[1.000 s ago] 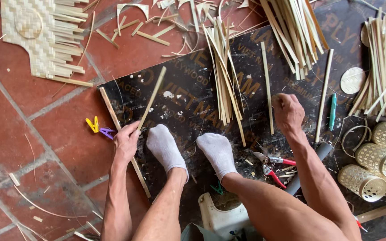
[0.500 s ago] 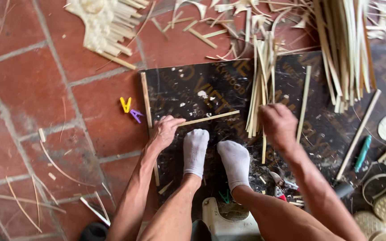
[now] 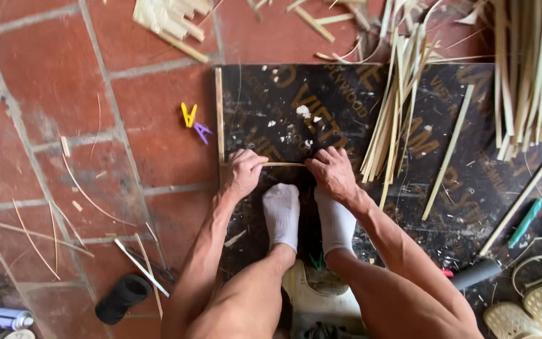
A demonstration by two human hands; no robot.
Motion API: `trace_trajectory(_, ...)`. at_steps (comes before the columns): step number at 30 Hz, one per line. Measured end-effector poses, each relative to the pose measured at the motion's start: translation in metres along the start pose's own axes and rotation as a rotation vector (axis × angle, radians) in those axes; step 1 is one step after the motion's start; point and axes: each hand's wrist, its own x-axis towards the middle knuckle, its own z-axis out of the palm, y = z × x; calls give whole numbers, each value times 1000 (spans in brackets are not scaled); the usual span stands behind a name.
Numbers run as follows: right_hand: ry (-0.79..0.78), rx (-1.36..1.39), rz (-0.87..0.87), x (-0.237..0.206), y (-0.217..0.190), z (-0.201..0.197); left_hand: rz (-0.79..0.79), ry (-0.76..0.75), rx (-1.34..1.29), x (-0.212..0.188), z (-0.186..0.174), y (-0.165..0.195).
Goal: The person prepares bamboo strips by cutting them to length with pliers, then lays them side by side on a plywood board. They weave a thin strand through the strips to form a flat woven panel.
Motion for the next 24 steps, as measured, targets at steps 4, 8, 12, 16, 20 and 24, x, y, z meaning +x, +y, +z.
trace_trajectory(4,-180,299,201,0,4,-3,56,130,58,-15,4,9)
trace_trajectory(8,-131,218,124,7,-5,-7,49,283,241,-44,7,22)
trace_trajectory(12,-137,41,91,5,-18,-8,-3,278,248,-72,12,31)
trace_trajectory(16,99,147,235,-6,-1,-21,-53,205,279,-70,12,25)
trace_trajectory(20,311,455,550,-16,36,-47,-117,76,158,-27,-11,21)
trace_trajectory(24,299,253,597,-13,48,-60,1,-56,95,59,-66,17)
